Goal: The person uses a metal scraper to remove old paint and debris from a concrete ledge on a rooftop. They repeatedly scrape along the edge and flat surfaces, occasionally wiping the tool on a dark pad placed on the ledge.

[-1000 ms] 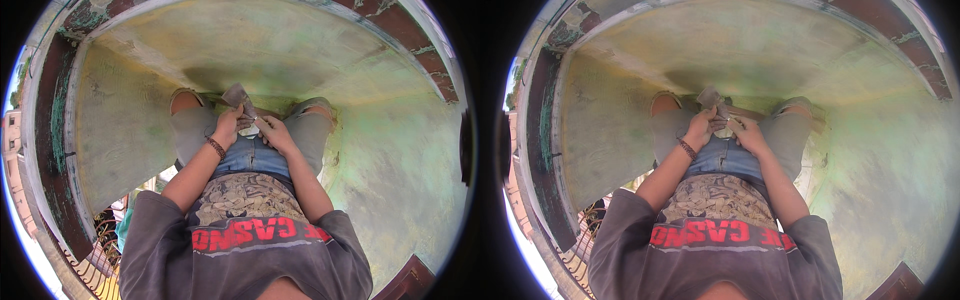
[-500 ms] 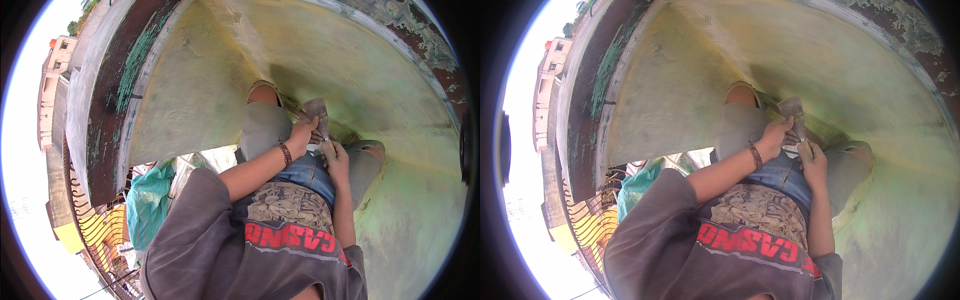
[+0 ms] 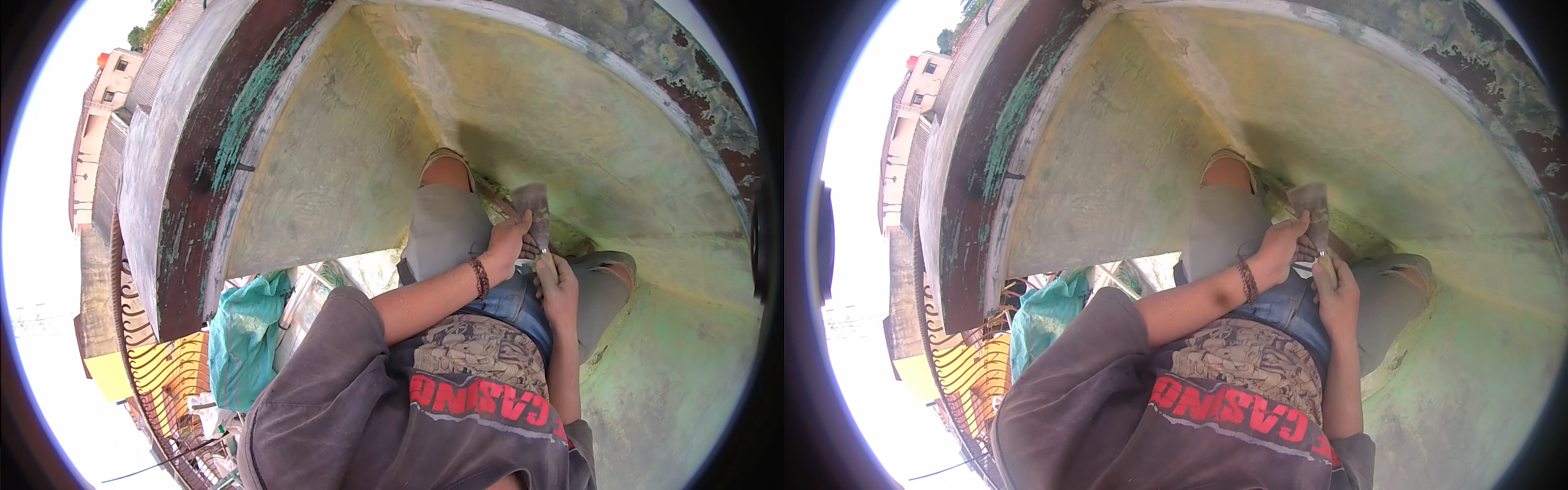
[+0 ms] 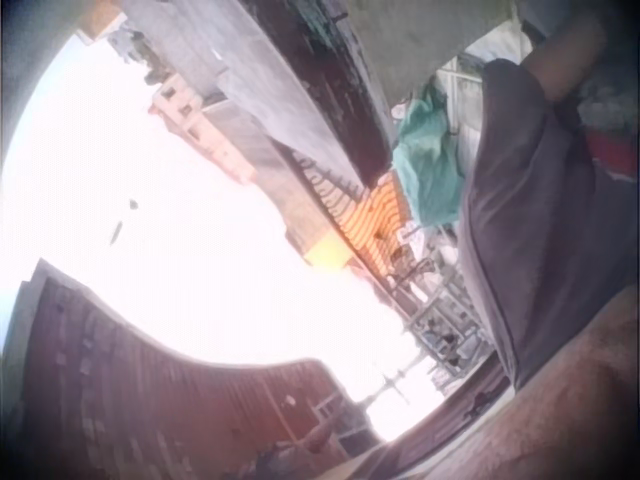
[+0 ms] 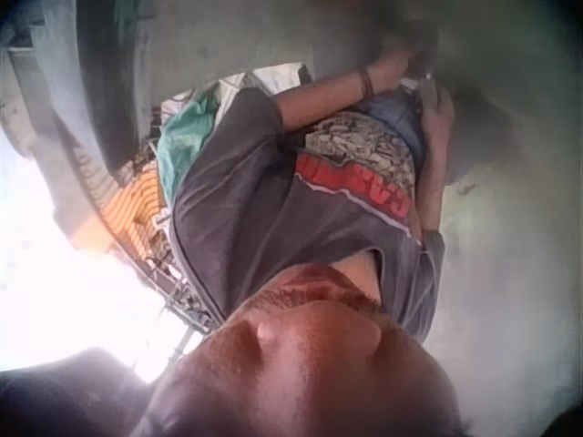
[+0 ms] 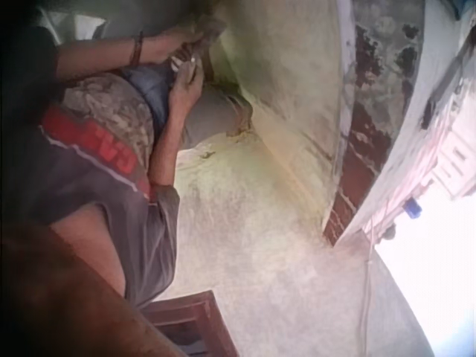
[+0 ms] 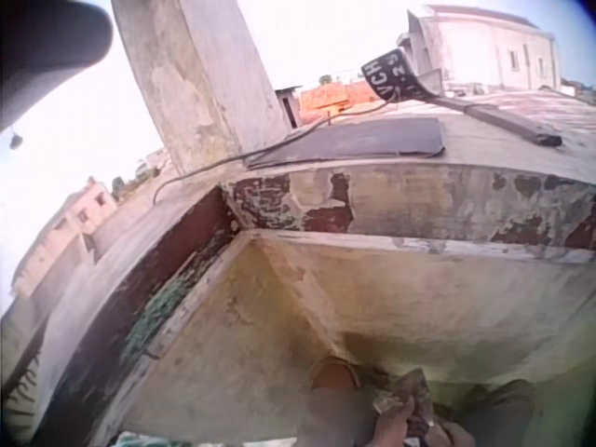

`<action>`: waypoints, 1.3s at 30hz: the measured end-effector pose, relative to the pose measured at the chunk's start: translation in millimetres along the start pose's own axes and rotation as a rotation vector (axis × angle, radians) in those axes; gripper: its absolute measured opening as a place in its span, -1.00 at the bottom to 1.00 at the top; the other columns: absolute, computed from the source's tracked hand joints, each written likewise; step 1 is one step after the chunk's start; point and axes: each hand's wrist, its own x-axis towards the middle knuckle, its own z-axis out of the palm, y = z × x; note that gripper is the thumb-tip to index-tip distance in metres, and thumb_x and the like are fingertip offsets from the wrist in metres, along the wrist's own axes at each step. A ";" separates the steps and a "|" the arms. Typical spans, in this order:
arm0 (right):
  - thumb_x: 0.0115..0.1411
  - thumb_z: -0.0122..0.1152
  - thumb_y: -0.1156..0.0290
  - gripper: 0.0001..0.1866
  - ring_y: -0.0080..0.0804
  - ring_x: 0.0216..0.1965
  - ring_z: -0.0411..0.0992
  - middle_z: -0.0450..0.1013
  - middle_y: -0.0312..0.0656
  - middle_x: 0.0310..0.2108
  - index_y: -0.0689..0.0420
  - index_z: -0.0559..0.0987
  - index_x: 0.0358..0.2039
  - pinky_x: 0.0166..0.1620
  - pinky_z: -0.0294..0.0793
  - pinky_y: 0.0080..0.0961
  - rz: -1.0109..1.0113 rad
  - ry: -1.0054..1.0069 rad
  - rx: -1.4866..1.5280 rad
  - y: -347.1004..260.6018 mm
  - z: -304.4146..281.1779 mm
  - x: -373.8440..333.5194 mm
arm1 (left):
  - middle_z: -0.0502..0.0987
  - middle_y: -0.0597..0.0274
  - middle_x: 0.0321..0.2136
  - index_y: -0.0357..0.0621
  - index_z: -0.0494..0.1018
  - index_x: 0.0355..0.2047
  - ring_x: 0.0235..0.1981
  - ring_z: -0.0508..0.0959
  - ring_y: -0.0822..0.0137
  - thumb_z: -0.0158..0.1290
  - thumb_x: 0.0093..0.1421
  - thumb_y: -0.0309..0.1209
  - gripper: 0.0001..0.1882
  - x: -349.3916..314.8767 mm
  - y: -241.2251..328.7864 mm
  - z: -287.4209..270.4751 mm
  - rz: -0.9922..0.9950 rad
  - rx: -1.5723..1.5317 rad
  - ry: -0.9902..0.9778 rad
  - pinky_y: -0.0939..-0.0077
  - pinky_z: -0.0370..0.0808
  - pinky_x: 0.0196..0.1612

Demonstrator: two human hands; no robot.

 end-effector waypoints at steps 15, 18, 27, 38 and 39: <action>0.31 0.22 0.29 -0.64 -0.69 -0.60 0.29 0.43 -0.34 -0.52 0.33 0.54 -0.03 -0.53 0.26 -0.68 0.034 0.095 0.124 -3.1 1.4 -5.3 | 0.01 -0.02 0.42 -0.27 -0.15 0.45 0.38 0.15 0.17 -0.19 0.46 -0.08 -0.25 17.2 284.6 11.1 1.293 -0.285 0.151 0.27 0.03 0.44; 0.31 0.22 0.27 -0.64 -0.68 -0.61 0.30 0.43 -0.34 -0.53 0.31 0.55 -0.06 -0.52 0.26 -0.66 0.035 0.059 0.124 -5.4 3.9 -4.2 | 0.13 0.14 0.38 -0.18 -0.01 0.40 0.31 0.23 0.20 -0.27 0.47 -0.09 -0.37 21.3 330.9 29.3 1.313 -0.513 0.025 0.29 0.16 0.39; 0.32 0.21 0.20 -0.60 -0.72 -0.66 0.26 0.43 -0.38 -0.55 0.27 0.56 -0.02 -0.61 0.17 -0.70 0.060 0.107 0.174 7.5 -2.4 -3.4 | 0.20 0.01 0.31 -0.33 -0.07 0.42 0.22 0.30 0.21 -0.26 0.50 -0.09 -0.32 -9.5 248.2 139.1 1.266 -0.504 0.032 0.29 0.19 0.34; 0.33 0.25 0.16 -0.68 -0.54 -0.50 0.33 0.40 -0.34 -0.46 0.19 0.53 -0.20 -0.38 0.38 -0.49 0.001 0.306 0.233 100.6 -28.3 31.9 | 0.15 -0.17 0.36 -0.50 0.00 0.38 0.44 0.06 0.07 0.01 0.37 -0.16 -0.20 -90.1 58.8 265.8 0.270 0.436 -0.815 0.32 0.00 0.42; 0.33 0.24 0.18 -0.69 -0.53 -0.48 0.35 0.41 -0.32 -0.43 0.20 0.51 -0.16 -0.38 0.40 -0.50 -0.201 0.325 0.076 104.5 -22.3 26.8 | 0.23 -0.19 0.31 -0.51 0.05 0.36 0.39 0.15 0.07 0.05 0.35 -0.19 -0.22 -87.4 50.7 259.5 0.264 0.426 -0.733 0.32 0.05 0.40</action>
